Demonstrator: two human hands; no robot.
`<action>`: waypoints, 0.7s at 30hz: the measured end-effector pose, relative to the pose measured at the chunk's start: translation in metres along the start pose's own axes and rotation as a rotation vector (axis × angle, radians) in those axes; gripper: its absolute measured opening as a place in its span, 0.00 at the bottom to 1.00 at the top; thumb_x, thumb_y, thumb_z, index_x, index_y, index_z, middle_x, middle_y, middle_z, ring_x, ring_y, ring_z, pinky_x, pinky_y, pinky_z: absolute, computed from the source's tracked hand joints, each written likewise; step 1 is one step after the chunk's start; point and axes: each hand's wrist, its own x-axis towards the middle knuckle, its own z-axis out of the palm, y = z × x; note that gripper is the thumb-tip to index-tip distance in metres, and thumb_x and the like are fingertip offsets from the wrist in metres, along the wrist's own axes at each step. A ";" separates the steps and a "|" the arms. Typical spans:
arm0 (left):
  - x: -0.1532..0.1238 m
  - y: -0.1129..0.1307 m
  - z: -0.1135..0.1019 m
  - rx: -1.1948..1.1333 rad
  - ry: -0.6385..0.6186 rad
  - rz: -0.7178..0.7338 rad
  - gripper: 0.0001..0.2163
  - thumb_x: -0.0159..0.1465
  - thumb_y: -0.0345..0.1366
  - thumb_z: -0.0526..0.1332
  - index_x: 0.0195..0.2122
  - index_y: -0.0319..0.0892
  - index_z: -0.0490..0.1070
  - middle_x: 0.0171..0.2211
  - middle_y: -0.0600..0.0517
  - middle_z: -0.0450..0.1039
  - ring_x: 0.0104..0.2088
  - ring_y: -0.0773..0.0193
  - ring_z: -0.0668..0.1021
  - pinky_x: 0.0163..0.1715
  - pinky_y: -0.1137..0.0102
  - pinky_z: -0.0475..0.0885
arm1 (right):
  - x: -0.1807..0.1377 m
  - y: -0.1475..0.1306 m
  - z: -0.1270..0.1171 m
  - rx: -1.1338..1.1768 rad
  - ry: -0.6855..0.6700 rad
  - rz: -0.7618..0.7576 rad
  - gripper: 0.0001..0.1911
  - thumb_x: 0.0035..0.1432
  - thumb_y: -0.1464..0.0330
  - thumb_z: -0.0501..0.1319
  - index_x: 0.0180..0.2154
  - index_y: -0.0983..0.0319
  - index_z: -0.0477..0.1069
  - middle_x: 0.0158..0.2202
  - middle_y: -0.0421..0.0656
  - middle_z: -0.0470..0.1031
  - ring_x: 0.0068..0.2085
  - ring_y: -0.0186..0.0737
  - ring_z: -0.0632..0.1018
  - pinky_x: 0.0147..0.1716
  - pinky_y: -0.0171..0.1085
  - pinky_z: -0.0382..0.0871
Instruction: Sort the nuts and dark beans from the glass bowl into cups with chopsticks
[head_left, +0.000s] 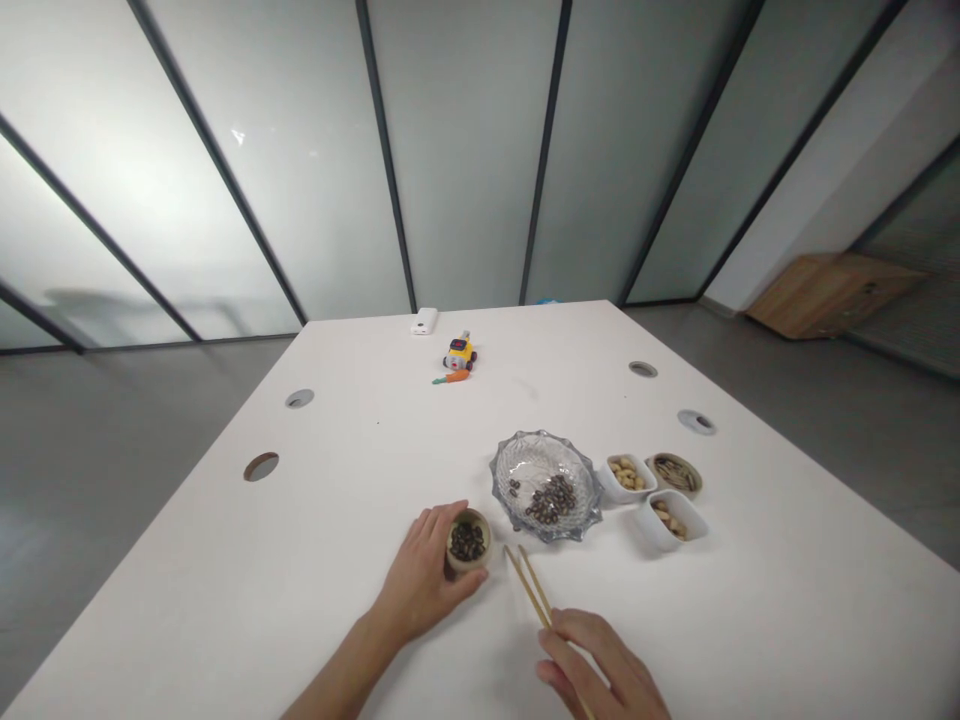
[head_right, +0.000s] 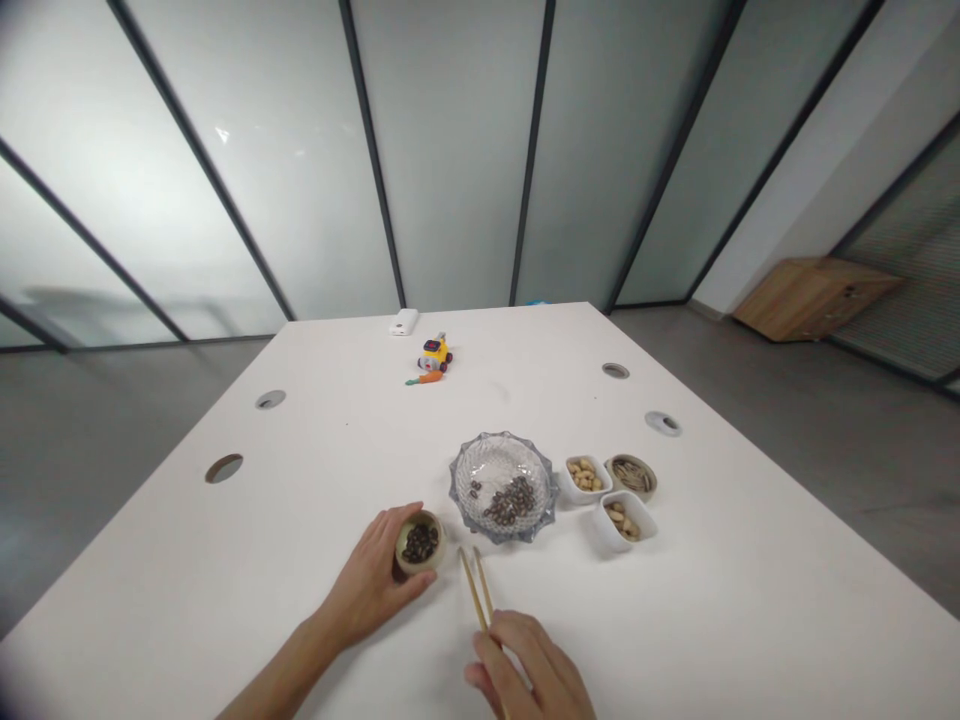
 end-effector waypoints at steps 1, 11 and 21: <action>0.000 0.000 0.000 -0.003 -0.002 -0.001 0.32 0.61 0.35 0.70 0.65 0.48 0.63 0.58 0.43 0.74 0.58 0.45 0.75 0.60 0.49 0.71 | 0.001 -0.001 0.002 -0.008 -0.011 -0.008 0.07 0.71 0.68 0.62 0.46 0.58 0.79 0.35 0.46 0.85 0.36 0.43 0.87 0.37 0.34 0.83; -0.003 -0.002 0.000 -0.007 0.004 0.012 0.33 0.61 0.35 0.71 0.66 0.48 0.61 0.60 0.43 0.72 0.59 0.45 0.74 0.61 0.48 0.70 | -0.002 0.003 0.014 -0.035 -0.006 -0.029 0.10 0.72 0.73 0.58 0.47 0.60 0.78 0.38 0.48 0.83 0.41 0.41 0.86 0.40 0.33 0.82; -0.003 -0.001 0.000 -0.003 0.009 0.022 0.33 0.61 0.35 0.71 0.66 0.48 0.61 0.59 0.44 0.73 0.59 0.45 0.75 0.60 0.49 0.71 | -0.006 0.003 0.023 0.002 -0.016 0.023 0.08 0.72 0.73 0.58 0.44 0.61 0.77 0.39 0.49 0.81 0.41 0.42 0.84 0.40 0.34 0.81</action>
